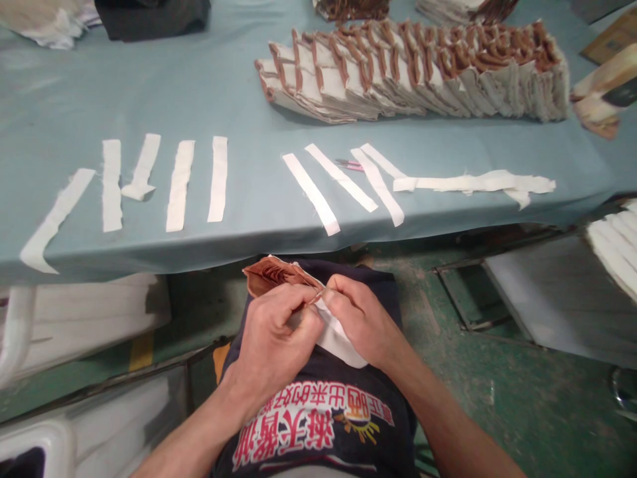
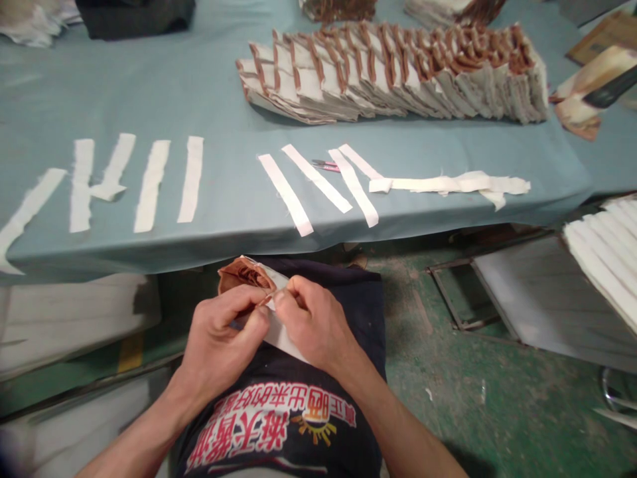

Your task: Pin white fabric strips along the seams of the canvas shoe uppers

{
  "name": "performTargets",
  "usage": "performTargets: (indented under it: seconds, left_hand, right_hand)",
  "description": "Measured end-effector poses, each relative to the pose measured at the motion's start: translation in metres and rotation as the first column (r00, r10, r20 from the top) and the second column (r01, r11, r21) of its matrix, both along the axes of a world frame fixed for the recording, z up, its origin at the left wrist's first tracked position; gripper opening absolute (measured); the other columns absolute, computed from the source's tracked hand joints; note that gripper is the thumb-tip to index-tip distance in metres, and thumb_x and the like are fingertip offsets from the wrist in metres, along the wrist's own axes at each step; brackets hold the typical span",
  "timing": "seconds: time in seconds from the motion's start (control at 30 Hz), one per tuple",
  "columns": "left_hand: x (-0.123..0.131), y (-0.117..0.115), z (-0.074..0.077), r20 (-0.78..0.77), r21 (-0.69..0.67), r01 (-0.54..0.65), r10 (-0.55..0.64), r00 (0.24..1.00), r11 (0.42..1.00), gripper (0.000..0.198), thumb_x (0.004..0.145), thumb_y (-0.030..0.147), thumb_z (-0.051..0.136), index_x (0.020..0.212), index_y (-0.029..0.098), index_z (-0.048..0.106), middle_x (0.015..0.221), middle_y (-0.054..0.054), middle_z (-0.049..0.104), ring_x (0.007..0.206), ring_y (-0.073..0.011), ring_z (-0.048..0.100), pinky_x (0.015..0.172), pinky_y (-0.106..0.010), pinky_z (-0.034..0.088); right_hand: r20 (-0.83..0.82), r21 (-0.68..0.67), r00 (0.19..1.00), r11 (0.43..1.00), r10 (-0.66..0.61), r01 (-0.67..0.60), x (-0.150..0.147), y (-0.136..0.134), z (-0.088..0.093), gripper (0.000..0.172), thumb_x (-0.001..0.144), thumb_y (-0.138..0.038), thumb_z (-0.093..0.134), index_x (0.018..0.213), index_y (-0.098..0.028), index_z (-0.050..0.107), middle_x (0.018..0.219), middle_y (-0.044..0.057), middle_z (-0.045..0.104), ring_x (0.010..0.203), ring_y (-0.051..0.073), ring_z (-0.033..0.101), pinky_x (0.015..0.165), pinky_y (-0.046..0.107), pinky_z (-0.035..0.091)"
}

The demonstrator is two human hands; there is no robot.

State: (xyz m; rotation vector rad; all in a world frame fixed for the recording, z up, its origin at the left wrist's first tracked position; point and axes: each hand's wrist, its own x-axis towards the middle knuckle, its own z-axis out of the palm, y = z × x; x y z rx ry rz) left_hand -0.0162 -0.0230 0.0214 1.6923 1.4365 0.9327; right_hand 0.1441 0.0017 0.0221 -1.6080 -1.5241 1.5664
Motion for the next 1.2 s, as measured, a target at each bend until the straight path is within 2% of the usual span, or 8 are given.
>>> performTargets:
  seconds: [0.37, 0.53, 0.67, 0.77, 0.93, 1.0, 1.1, 1.2]
  left_hand:
    - [-0.005, 0.017, 0.0, 0.206, -0.164, 0.066, -0.031, 0.978, 0.984, 0.019, 0.077, 0.013, 0.05, 0.068, 0.016, 0.066, 0.062, 0.001, 0.062, 0.058, -0.013, 0.053, 0.055, -0.024, 0.04]
    - [-0.004, 0.023, 0.008, 0.083, -0.022, 0.155, -0.153, 0.985, 0.988, 0.019, 0.078, 0.01, 0.051, 0.068, 0.016, 0.065, 0.06, 0.002, 0.06, 0.054, -0.0108, 0.048, 0.056, -0.026, 0.036]
    - [-0.003, 0.037, 0.02, 0.254, -0.101, 0.244, -0.212, 0.944, 0.964, 0.02, 0.082, 0.013, 0.05, 0.069, 0.016, 0.065, 0.074, -0.001, 0.069, 0.066, -0.0139, 0.059, 0.061, -0.025, 0.043]
    - [-0.005, 0.048, 0.033, 0.325, -0.135, 0.351, -0.293, 0.899, 0.927, 0.019, 0.081, 0.013, 0.049, 0.073, 0.016, 0.066, 0.079, -0.002, 0.071, 0.071, -0.0146, 0.06, 0.064, -0.024, 0.045]
    - [-0.008, 0.057, 0.054, 0.308, -0.127, 0.522, -0.467, 0.829, 0.844, 0.016, 0.082, 0.016, 0.051, 0.075, 0.015, 0.066, 0.071, -0.002, 0.067, 0.065, -0.0142, 0.056, 0.06, -0.025, 0.043]
    - [-0.01, 0.057, 0.059, 0.269, -0.114, 0.535, -0.493, 0.828, 0.837, 0.016, 0.085, 0.018, 0.052, 0.076, 0.016, 0.064, 0.066, 0.0, 0.062, 0.059, -0.0125, 0.05, 0.056, -0.024, 0.04]
    - [-0.014, 0.054, 0.06, 0.141, -0.07, 0.487, -0.475, 0.869, 0.87, 0.013, 0.086, 0.016, 0.053, 0.076, 0.018, 0.06, 0.065, 0.003, 0.057, 0.058, -0.0105, 0.045, 0.054, -0.023, 0.036]
    - [-0.016, 0.05, 0.058, 0.088, -0.028, 0.447, -0.443, 0.892, 0.894, 0.012, 0.086, 0.015, 0.053, 0.075, 0.019, 0.056, 0.067, 0.004, 0.055, 0.057, -0.0094, 0.044, 0.053, -0.023, 0.034]
  right_hand:
    - [-0.03, 0.051, 0.999, 0.998, -0.037, 0.038, -0.009, -0.002, 0.0, 0.028, 0.091, -0.038, 0.04, 0.066, -0.025, 0.035, 0.064, -0.002, 0.047, 0.066, 0.018, 0.049, 0.061, 0.03, 0.034]
    - [0.236, 0.251, 0.971, 0.968, -0.042, -0.019, -0.003, -0.002, 0.002, 0.026, 0.089, -0.037, 0.041, 0.067, -0.026, 0.035, 0.061, -0.001, 0.044, 0.059, 0.018, 0.042, 0.06, 0.033, 0.024]
    - [0.247, 0.34, 0.961, 0.94, -0.125, 0.035, 0.017, 0.006, 0.009, 0.032, 0.096, -0.039, 0.043, 0.066, -0.026, 0.042, 0.06, -0.001, 0.052, 0.058, 0.018, 0.05, 0.06, 0.032, 0.032]
    - [0.147, 0.539, 0.956, 0.831, -0.254, 0.138, 0.029, 0.011, 0.022, 0.018, 0.096, -0.039, 0.055, 0.086, -0.025, 0.059, 0.076, 0.002, 0.069, 0.071, 0.02, 0.066, 0.071, 0.033, 0.047]
    - [0.095, 0.761, 0.992, 0.636, 0.087, -0.129, 0.034, 0.021, 0.047, 0.032, 0.089, -0.029, 0.063, 0.12, -0.023, 0.06, 0.12, 0.01, 0.075, 0.111, 0.026, 0.07, 0.1, 0.041, 0.051]
    - [0.155, 0.78, 0.968, 0.577, 0.199, -0.244, 0.034, 0.028, 0.051, 0.031, 0.087, -0.028, 0.061, 0.117, -0.023, 0.061, 0.109, 0.007, 0.075, 0.098, 0.024, 0.07, 0.102, 0.044, 0.048]
    - [0.309, 0.77, 0.92, 0.504, 0.242, -0.391, 0.034, 0.038, 0.053, 0.007, 0.083, -0.028, 0.06, 0.088, -0.024, 0.059, 0.073, -0.002, 0.063, 0.067, 0.018, 0.056, 0.084, 0.041, 0.047]
    - [0.414, 0.758, 0.884, 0.455, 0.218, -0.467, 0.032, 0.042, 0.057, 0.02, 0.082, -0.028, 0.058, 0.067, -0.024, 0.046, 0.063, -0.003, 0.049, 0.064, 0.018, 0.046, 0.073, 0.038, 0.039]
